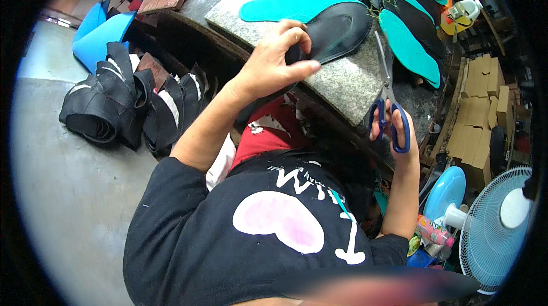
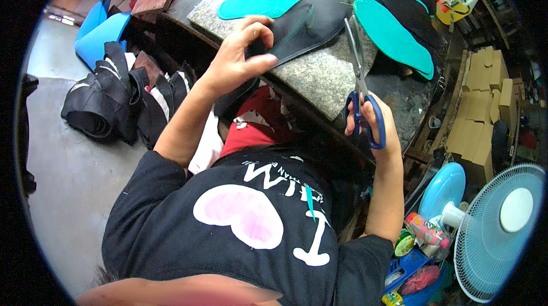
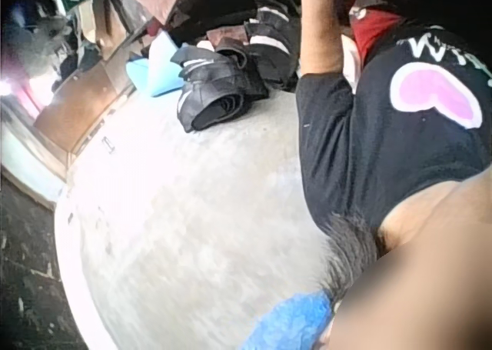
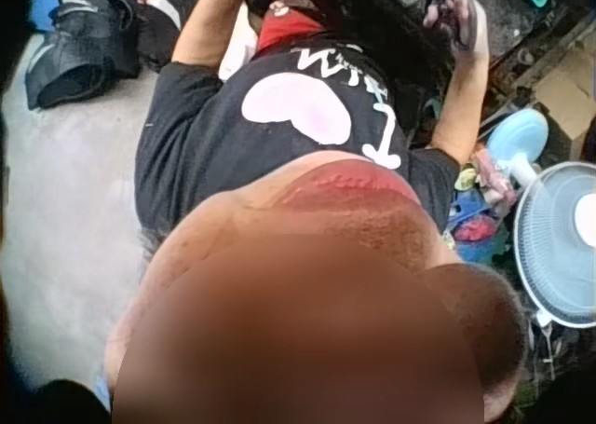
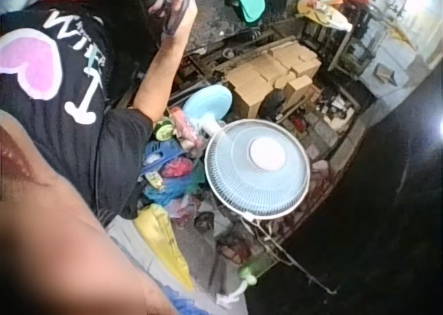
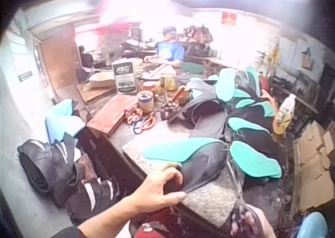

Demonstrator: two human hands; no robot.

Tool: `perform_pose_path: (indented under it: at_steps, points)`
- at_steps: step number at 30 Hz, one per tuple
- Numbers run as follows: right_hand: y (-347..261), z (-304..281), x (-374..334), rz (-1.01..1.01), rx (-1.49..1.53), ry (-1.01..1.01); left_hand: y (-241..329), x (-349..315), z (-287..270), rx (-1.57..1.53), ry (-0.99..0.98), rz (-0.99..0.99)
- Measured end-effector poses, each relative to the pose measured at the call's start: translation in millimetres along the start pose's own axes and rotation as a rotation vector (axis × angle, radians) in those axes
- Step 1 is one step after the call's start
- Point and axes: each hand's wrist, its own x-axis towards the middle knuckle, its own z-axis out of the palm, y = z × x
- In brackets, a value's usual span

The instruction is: The person assembles a black sandal by hammering a nail into the sole, tying a yellow string around the strap, and trimming excess material with scissors. They then cut a teal insole to fit the sandal.

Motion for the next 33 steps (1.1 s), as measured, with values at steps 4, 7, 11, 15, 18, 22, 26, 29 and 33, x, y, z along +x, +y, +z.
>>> perform_pose_path:
  at_steps: [4,7,11,15,18,22,26,29,33]
  points:
    - [-9.7,12.4,-1.4,-0.174,-0.668,0.291,-0.8,-11.4,1.2,-1.537,-0.349,-0.53]
    - [-21.5,21.0,-0.8,-0.381,-1.138,0.413,1.5,-14.7,8.4,-1.781,-0.366,-0.597]
    - [-32.9,28.6,-0.5,-0.514,-1.322,0.461,3.7,-16.0,11.2,-1.914,-0.426,-0.59]
    - [-39.6,26.9,-1.5,-0.572,-1.428,0.496,0.4,-19.0,8.0,-1.949,-0.452,-0.634]
    - [-41.0,22.9,-2.8,-0.622,-1.481,0.452,-2.2,-21.5,10.2,-1.955,-0.503,-0.668]
    - [-34.4,14.8,-0.4,-0.55,-1.428,0.403,-0.3,-22.5,13.0,-1.699,-0.527,-0.644]
    - [-11.0,-0.4,8.2,-0.293,-1.312,0.379,9.2,-23.6,-4.3,-1.227,-0.514,-0.542]
    - [21.2,-12.0,17.8,-0.248,-0.748,0.47,13.8,-18.5,-24.9,-0.282,-0.332,-0.194]
    - [56.7,-25.8,20.6,-0.31,-0.211,0.5,-8.5,10.0,-46.1,0.679,-0.055,-0.297]
